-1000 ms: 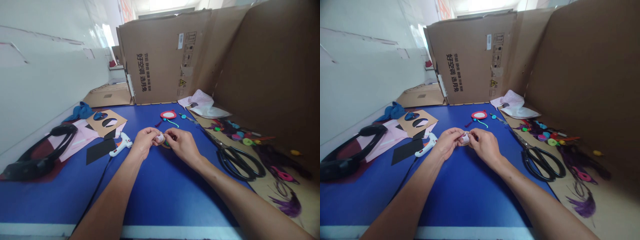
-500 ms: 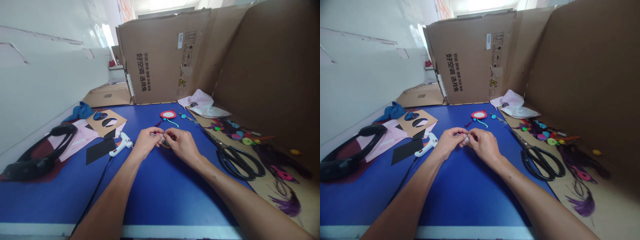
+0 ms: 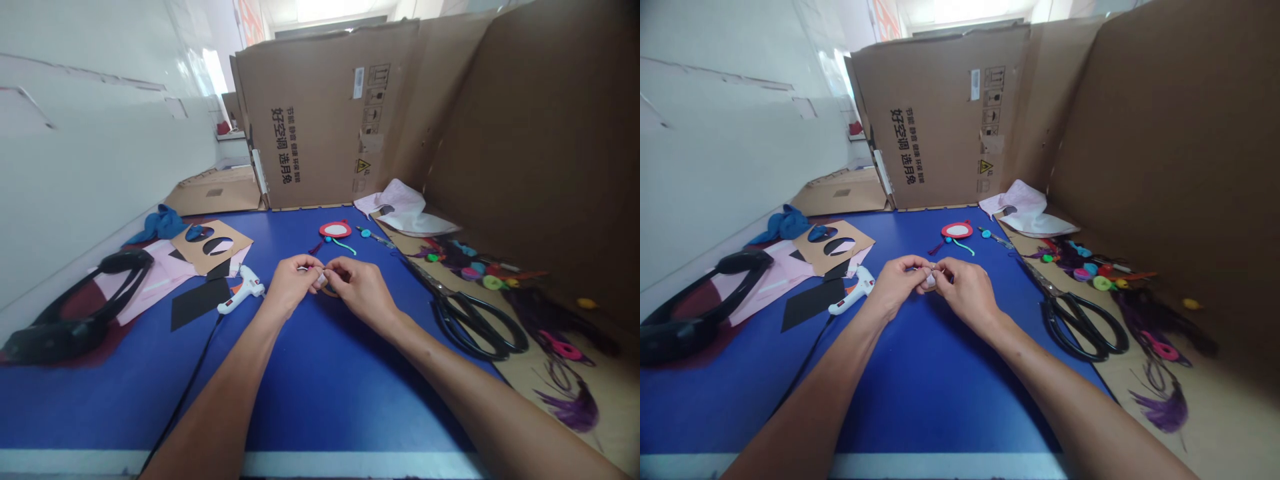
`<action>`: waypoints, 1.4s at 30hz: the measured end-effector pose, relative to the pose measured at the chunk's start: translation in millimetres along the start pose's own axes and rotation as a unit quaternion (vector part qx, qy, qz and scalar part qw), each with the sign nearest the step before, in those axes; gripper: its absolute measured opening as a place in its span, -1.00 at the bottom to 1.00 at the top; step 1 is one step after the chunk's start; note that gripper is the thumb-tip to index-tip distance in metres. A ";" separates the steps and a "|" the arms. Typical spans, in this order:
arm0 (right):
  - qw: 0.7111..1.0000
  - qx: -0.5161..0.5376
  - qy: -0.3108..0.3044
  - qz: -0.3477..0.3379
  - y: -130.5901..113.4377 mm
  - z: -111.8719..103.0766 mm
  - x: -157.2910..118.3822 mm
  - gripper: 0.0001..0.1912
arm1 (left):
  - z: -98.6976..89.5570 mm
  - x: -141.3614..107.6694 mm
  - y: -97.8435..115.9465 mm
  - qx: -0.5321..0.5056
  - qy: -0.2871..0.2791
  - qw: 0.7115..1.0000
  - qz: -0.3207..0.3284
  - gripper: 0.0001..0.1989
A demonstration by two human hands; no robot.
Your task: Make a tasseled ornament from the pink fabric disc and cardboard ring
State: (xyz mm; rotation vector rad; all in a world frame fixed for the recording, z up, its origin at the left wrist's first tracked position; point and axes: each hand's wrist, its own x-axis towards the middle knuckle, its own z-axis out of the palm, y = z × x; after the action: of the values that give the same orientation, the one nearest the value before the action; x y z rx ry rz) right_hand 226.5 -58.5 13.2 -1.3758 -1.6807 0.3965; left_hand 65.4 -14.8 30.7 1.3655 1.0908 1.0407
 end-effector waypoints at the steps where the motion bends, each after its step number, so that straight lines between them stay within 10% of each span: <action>1: 1.000 0.004 0.000 0.006 -0.2 0.2 -0.1 -0.82 | 0.4 -0.2 0.4 0.001 0.001 1.000 0.000 -0.95; 17: 0.995 0.082 0.010 0.055 2.0 1.2 2.8 -0.80 | -3.9 -0.8 7.5 -0.213 -0.028 0.974 -0.078 -0.78; 42: 0.997 0.062 0.035 0.027 0.3 -0.1 2.6 -0.80 | -1.0 -3.2 6.6 -0.196 -0.078 0.974 -0.080 -0.87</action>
State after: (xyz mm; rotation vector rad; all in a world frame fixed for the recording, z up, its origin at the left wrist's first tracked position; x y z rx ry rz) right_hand 226.8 -56.1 14.2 -1.3305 -1.5403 0.4696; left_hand 64.2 -17.9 37.3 1.0060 0.8131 0.9521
